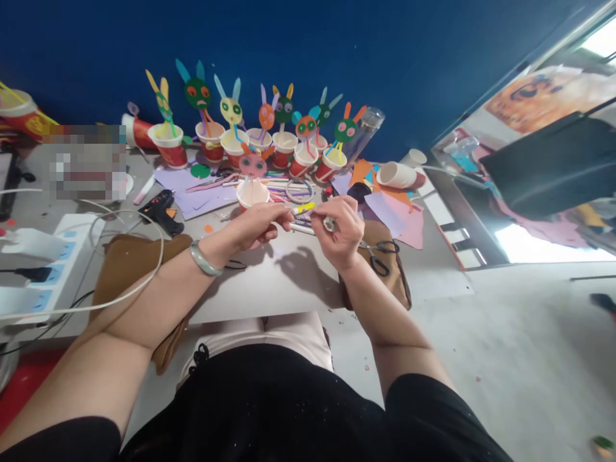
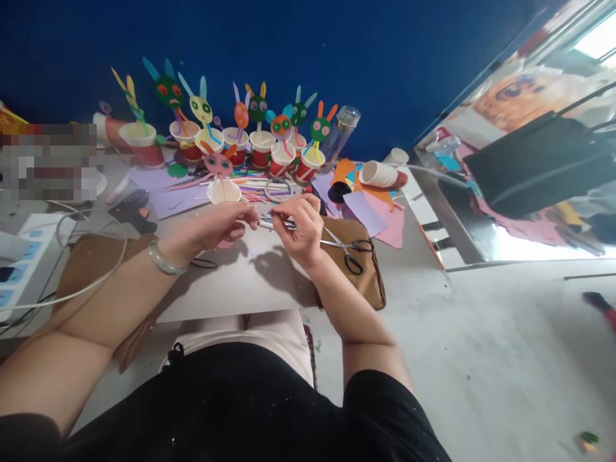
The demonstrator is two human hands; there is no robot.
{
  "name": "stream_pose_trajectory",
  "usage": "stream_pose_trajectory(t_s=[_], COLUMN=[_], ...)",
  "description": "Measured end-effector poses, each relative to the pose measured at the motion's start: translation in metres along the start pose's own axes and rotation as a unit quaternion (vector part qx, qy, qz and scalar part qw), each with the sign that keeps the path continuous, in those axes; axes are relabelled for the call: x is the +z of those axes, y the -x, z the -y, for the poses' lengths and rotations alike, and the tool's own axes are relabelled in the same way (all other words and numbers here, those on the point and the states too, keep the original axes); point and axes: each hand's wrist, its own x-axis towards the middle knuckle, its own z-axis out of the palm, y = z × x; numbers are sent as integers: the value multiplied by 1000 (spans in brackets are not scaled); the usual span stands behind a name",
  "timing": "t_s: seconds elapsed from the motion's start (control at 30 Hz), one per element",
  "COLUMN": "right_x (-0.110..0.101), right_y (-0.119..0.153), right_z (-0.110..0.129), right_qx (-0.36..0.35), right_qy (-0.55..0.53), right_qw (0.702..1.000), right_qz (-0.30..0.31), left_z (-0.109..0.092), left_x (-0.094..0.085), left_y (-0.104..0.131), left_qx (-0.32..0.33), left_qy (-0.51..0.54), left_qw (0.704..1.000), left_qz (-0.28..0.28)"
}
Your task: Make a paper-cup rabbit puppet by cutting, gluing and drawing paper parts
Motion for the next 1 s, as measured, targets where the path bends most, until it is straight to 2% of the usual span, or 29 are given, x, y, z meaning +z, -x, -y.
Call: stream_pose_trajectory(t_s=[0.1, 0.23, 0.4, 0.5, 0.7, 0.8, 0.87, 1.0], right_x=[12, 26, 35, 37, 37, 37, 36, 34], right_y=[-12, -15, -6, 0, 4, 3, 3, 2], right_z=[-6, -12, -13, -14, -16, -15, -14, -10], right_qx=[-44, -101, -126, -128, -105, -63, -12, 78], right_qy=[-1, 2, -13, -17, -27, -58, -92, -139], right_qw=[998, 993, 988, 988, 992, 993, 992, 987], right_qz=[-43, -68, -89, -79, -60, -83, -87, -28], left_z=[-6, -12, -11, -10, -10, -10, -9, -2], left_x=[-2, -1, 0, -1, -1, 1, 3, 5], left_y=[2, 7, 8, 6, 6, 6, 5, 1], left_qx=[-21, -22, -41, -39, -43, -28, 5, 94], left_qy=[67, 111, 125, 129, 120, 113, 95, 34], left_qw=[997, 993, 991, 990, 991, 993, 994, 989], left_qz=[21, 33, 38, 38, 40, -9, -57, -107])
